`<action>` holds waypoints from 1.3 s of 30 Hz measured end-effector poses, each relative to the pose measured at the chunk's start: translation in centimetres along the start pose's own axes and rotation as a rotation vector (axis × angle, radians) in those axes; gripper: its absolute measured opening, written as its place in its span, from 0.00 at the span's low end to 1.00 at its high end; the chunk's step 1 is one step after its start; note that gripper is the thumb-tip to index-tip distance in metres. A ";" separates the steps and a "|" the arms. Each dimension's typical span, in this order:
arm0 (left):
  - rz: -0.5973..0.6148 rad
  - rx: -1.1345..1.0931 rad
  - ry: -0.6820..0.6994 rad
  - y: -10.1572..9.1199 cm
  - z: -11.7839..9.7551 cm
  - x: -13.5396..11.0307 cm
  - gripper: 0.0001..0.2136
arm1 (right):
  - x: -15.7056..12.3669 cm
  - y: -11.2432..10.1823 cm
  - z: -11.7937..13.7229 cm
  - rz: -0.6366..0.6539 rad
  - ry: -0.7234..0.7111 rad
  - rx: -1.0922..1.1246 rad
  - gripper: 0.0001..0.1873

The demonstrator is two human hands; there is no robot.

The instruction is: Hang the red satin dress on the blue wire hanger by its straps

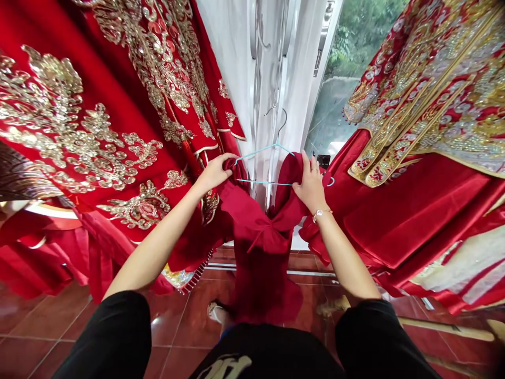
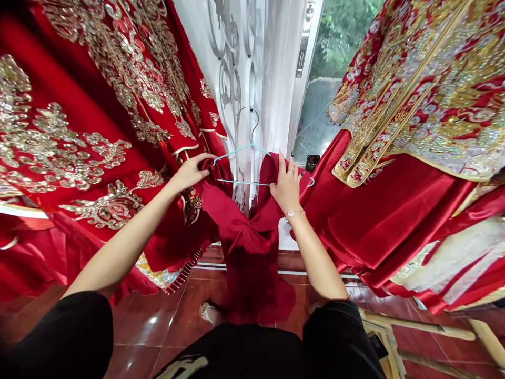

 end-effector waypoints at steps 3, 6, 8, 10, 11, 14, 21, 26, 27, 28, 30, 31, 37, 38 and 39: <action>-0.012 0.054 -0.053 0.7 -0.2 -0.7 0.24 | 0.0 -0.3 -0.8 -0.032 0.035 -0.021 0.48; -0.045 0.162 -0.053 1.3 -0.9 -1.0 0.24 | -0.1 -0.8 -1.7 -0.085 0.081 -0.080 0.44; -0.035 0.188 -0.043 1.5 -1.1 -1.1 0.24 | 0.0 -1.4 -2.5 -0.117 0.073 -0.089 0.43; -0.026 0.180 -0.037 1.3 -1.1 -1.2 0.23 | 0.2 -2.0 -3.5 -0.112 0.059 -0.043 0.42; -0.016 0.167 -0.030 1.2 -1.0 -1.2 0.23 | 0.4 -2.2 -4.1 -0.093 0.053 -0.007 0.43; 0.071 0.099 0.005 1.0 -0.8 -1.3 0.23 | 0.8 -2.9 -5.8 -0.027 0.020 0.090 0.44; 0.059 0.190 -0.019 1.2 -1.6 -2.0 0.22 | 1.4 -2.0 -7.3 0.038 -0.060 0.135 0.37; -0.080 0.480 -0.139 1.5 -3.8 -3.7 0.23 | 0.5 -0.6 -6.0 -0.047 0.015 -0.014 0.39; -0.112 0.522 -0.166 1.4 -4.1 -4.0 0.23 | 0.3 -0.6 -5.6 -0.042 0.023 -0.037 0.39; -0.126 0.548 -0.185 1.4 -4.3 -4.2 0.24 | 0.2 -0.6 -5.2 -0.030 0.033 -0.061 0.38; -0.104 0.558 -0.197 1.6 -4.4 -4.3 0.25 | 0.1 -0.8 -4.9 -0.002 0.068 -0.119 0.36; -0.088 0.558 -0.193 1.7 -4.4 -4.2 0.25 | 0.1 -1.1 -4.9 0.009 0.086 -0.152 0.35; -0.091 0.629 -0.185 1.8 -3.6 -3.5 0.26 | 0.0 -1.7 -5.2 0.041 0.114 -0.234 0.34; -0.087 0.634 -0.191 1.9 -3.5 -3.4 0.25 | 0.0 -1.5 -5.2 0.050 0.102 -0.211 0.35; -0.084 0.637 -0.199 2.0 -3.4 -3.4 0.25 | 0.0 -1.3 -5.3 0.058 0.089 -0.185 0.36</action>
Point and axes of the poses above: each hand's wrist, its own x-axis towards the middle knuckle, its own y-axis out of the palm, z = x × y, the point moved 8 cm from there along x, towards the middle knuckle, and after that the axes turned 1 degree about x, right-handed, at the moved point
